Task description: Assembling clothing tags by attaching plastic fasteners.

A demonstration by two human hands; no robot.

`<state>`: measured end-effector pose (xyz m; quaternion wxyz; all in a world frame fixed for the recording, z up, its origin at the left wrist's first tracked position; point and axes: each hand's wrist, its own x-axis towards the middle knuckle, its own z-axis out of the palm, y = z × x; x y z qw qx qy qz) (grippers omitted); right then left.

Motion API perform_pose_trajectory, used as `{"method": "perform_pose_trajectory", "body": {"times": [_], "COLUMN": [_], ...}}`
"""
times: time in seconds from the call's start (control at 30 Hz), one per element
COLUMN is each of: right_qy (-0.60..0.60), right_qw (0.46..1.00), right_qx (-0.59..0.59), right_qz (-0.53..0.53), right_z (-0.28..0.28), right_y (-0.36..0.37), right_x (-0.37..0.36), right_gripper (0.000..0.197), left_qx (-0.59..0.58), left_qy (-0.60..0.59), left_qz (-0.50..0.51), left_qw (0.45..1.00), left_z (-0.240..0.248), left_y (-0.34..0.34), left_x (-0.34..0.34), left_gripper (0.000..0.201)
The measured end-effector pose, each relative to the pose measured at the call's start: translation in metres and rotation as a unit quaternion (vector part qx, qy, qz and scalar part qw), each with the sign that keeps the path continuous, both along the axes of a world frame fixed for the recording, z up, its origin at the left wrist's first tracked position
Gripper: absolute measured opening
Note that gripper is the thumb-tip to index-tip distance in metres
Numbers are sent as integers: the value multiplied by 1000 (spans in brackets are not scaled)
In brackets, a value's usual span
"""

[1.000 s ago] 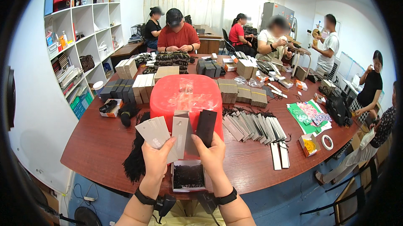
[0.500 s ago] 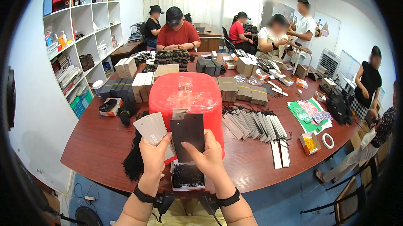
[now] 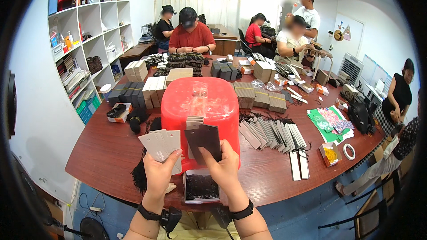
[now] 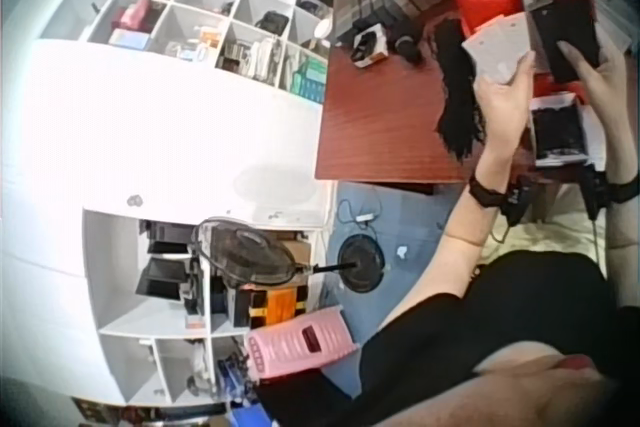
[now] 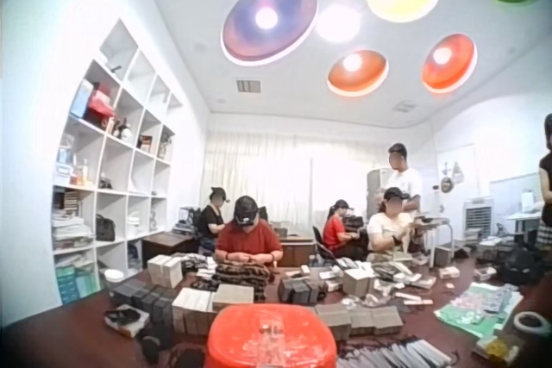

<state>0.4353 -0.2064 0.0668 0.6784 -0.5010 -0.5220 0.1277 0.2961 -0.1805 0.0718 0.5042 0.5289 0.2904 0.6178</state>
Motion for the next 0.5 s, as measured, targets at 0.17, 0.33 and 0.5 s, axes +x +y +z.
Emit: {"method": "perform_pose_trajectory", "body": {"times": [0.17, 0.33, 0.5], "right_qy": [58, 59, 75], "right_qw": [998, 997, 995], "right_qx": [21, 4, 1], "right_qz": [33, 55, 71], "right_z": [0, 3, 0], "right_y": [1, -3, -2], "right_x": [2, 3, 2], "right_gripper": [15, 17, 16], "left_qx": [23, 25, 21], "left_qy": [-35, -37, -66], "left_qz": [34, 71, 83], "left_qw": [999, 996, 994], "left_z": [6, -1, 6], "left_y": [-3, -5, -9], "left_x": [4, 1, 3], "left_gripper": [17, 15, 14]}}
